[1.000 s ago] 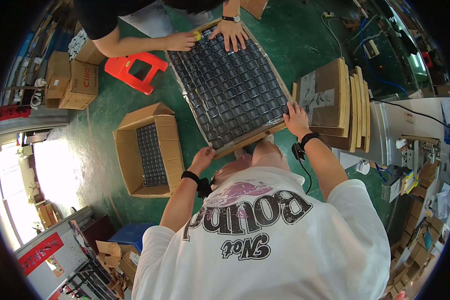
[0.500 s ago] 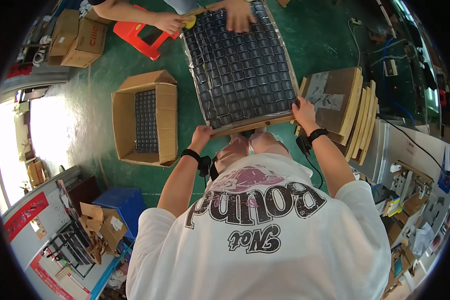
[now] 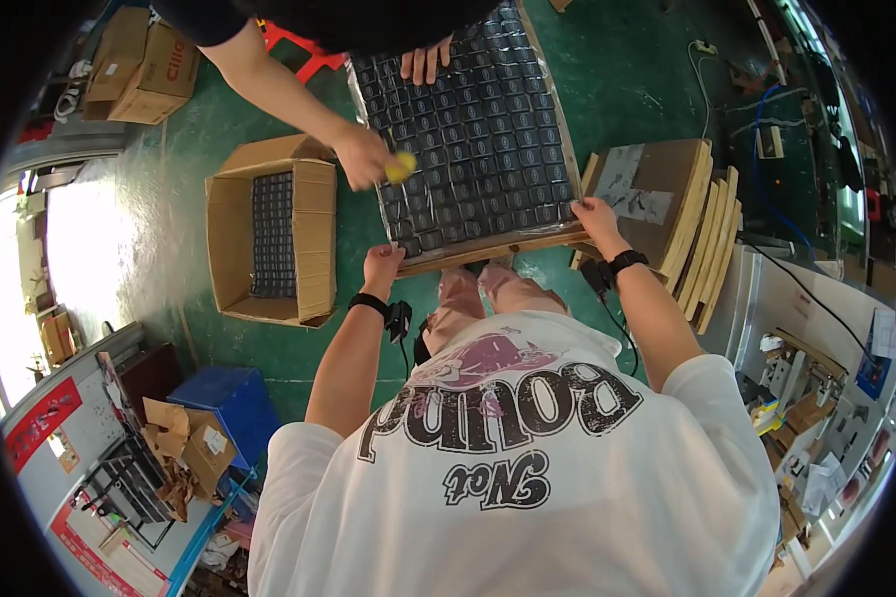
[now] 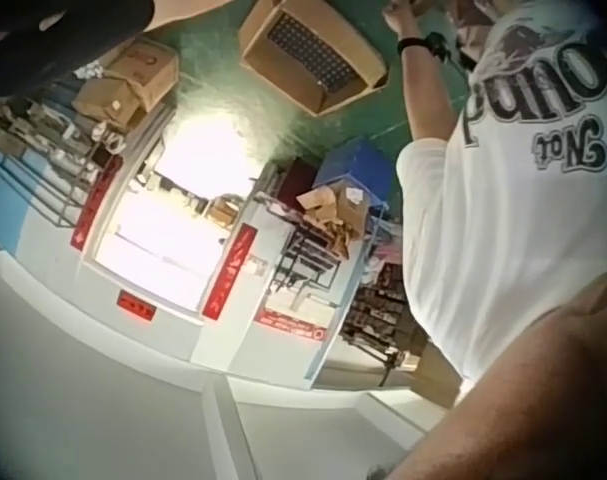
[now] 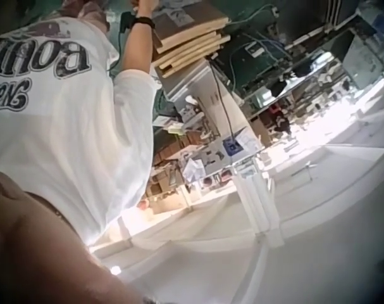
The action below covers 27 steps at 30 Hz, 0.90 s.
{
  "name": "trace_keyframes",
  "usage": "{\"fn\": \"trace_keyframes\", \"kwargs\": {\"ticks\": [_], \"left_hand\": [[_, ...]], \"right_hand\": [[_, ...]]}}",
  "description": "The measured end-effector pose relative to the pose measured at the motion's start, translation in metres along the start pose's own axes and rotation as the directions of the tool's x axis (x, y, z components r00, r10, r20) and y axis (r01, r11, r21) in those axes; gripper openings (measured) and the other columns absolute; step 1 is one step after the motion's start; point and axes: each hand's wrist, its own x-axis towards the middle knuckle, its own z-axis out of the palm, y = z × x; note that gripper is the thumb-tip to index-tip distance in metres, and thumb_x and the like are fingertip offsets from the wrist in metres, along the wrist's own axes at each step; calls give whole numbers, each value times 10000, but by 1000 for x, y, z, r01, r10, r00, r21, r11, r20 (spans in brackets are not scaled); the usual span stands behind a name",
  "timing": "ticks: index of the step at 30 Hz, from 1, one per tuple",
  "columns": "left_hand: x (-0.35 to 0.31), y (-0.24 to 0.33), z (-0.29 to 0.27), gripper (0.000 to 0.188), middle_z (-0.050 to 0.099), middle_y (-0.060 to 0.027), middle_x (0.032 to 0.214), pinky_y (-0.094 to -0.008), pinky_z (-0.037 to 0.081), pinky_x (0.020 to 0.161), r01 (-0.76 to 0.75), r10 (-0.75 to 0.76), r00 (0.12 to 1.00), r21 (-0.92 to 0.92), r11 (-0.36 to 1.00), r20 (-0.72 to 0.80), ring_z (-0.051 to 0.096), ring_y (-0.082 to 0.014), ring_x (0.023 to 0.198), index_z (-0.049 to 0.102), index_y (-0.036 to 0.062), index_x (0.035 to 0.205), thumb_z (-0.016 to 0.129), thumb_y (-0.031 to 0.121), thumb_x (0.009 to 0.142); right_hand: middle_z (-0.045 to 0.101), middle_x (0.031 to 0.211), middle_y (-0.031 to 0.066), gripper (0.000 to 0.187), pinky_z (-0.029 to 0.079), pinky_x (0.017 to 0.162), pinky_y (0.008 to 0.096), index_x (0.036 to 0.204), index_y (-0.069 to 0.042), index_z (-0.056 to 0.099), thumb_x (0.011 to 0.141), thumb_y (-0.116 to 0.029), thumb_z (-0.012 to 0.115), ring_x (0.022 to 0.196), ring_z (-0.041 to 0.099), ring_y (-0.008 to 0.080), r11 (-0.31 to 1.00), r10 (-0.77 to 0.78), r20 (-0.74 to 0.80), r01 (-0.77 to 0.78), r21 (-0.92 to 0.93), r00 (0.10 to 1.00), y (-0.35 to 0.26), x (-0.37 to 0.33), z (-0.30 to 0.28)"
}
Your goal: The person removes a plastic sheet of small black components from a cardboard box and places it onto a wooden frame. After another person applies a roll of adhesive film over the components, the person presses the film down by hand and then lifts the sheet from the frame.
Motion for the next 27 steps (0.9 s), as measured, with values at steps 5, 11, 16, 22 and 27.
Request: {"fn": "trace_keyframes", "kwargs": {"ticks": [5, 11, 16, 22, 27], "left_hand": [[12, 3, -5, 281, 595, -58, 790, -294, 430, 596, 98, -140, 973, 219, 971, 183, 556, -144, 693, 590, -2, 887, 682, 190, 703], [10, -30, -14, 311, 599, -53, 855, -281, 444, 621, 98, -94, 989, -22, 995, 117, 567, -140, 758, 581, -8, 938, 680, 149, 689], [-4, -14, -10, 297, 603, -50, 832, -276, 443, 613, 196, -188, 977, -75, 978, 104, 562, -126, 747, 588, -12, 910, 688, 154, 685], [0, -7, -2, 292, 609, -41, 765, -268, 444, 625, 102, -99, 989, -19, 995, 108, 558, -122, 712, 596, -9, 900, 695, 154, 680], [8, -22, -4, 291, 612, -36, 738, -263, 446, 641, 97, -95, 990, -19, 995, 108, 561, -132, 698, 603, -6, 908, 688, 149, 677]], "right_hand": [[612, 1001, 179, 532, 454, 808, 366, 1062, 16, 564, 733, -397, 629, 946, 577, 313, 998, 59, 46, -59, -16, 997, 2, 2, -5], [616, 979, 171, 529, 456, 775, 357, 1044, 20, 568, 728, -397, 641, 910, 587, 298, 1000, 13, 81, -12, -11, 997, -6, 1, -5], [624, 933, 151, 503, 464, 708, 335, 1015, 32, 570, 734, -376, 654, 823, 605, 256, 999, 28, 84, -26, -23, 996, 2, 5, -3], [617, 913, 135, 479, 460, 679, 325, 1018, 38, 555, 750, -347, 652, 770, 598, 227, 998, 37, 118, -44, 51, 992, 1, 6, -2], [607, 916, 127, 483, 457, 673, 327, 1043, 36, 533, 763, -342, 645, 768, 589, 224, 991, 69, 152, -85, 105, 986, 3, 7, 0]]}}
